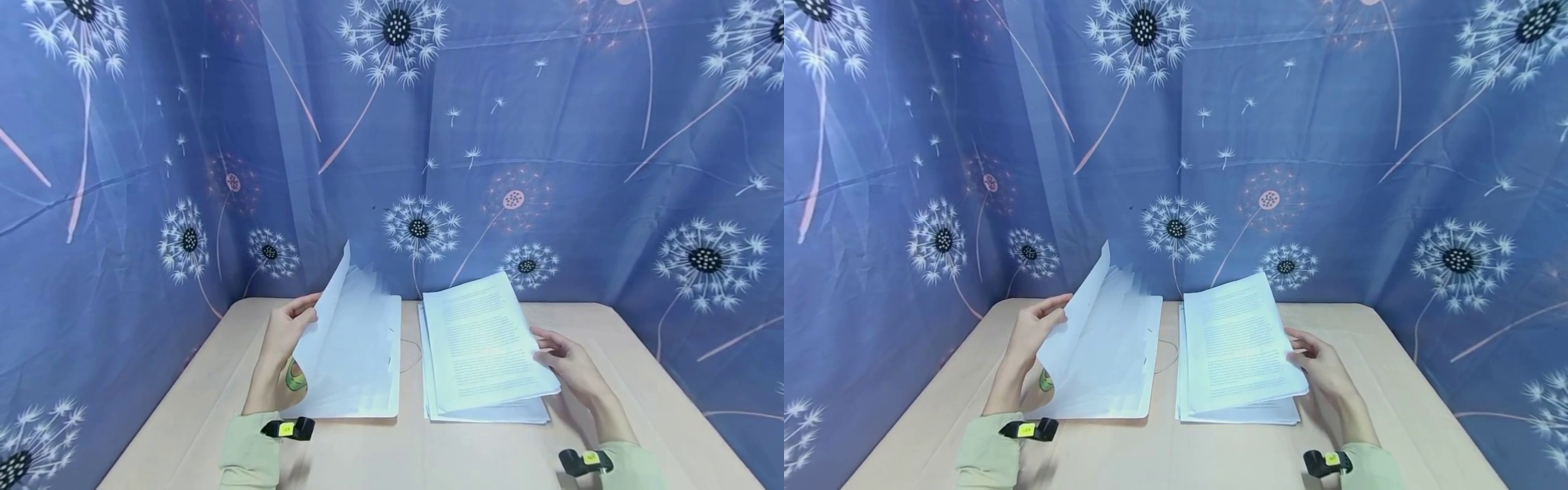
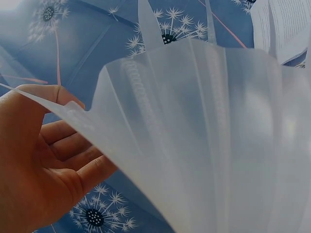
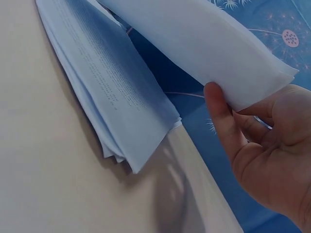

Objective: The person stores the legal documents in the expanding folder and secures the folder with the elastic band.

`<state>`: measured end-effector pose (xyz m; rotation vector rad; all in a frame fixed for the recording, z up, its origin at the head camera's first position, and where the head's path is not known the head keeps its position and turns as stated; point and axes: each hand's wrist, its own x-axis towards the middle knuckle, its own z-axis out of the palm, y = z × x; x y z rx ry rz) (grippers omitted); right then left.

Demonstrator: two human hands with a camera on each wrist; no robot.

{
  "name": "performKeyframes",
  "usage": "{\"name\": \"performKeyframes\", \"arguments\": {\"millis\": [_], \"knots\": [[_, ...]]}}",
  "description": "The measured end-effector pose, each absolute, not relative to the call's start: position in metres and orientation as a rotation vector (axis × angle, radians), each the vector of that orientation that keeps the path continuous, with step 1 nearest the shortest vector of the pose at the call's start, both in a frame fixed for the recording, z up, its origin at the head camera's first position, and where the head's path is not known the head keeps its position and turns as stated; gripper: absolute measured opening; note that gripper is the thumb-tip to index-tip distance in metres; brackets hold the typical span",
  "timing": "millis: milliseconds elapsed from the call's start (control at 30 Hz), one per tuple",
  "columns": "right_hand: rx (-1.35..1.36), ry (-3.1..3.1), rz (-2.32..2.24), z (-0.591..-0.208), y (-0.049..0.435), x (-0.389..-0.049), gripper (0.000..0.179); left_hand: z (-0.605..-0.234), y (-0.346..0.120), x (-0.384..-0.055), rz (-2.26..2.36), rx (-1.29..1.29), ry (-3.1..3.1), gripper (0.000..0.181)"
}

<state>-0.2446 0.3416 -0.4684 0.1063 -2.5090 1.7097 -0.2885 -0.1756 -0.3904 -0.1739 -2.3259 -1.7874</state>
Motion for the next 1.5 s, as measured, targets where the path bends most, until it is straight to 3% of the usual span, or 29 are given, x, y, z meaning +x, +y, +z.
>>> {"name": "performKeyframes", "arguments": {"millis": [567, 1500], "knots": [[0.135, -2.470, 1.784, -0.456, 0.342, -0.240, 0.061, -0.392, -0.175, -0.289, -1.790, -0.182, -2.330, 0.039], [0.277, -2.376, 1.935, -0.387, 0.291, -0.238, 0.066, -0.392, -0.173, -0.288, -1.782, -0.162, -2.349, 0.040]]}}
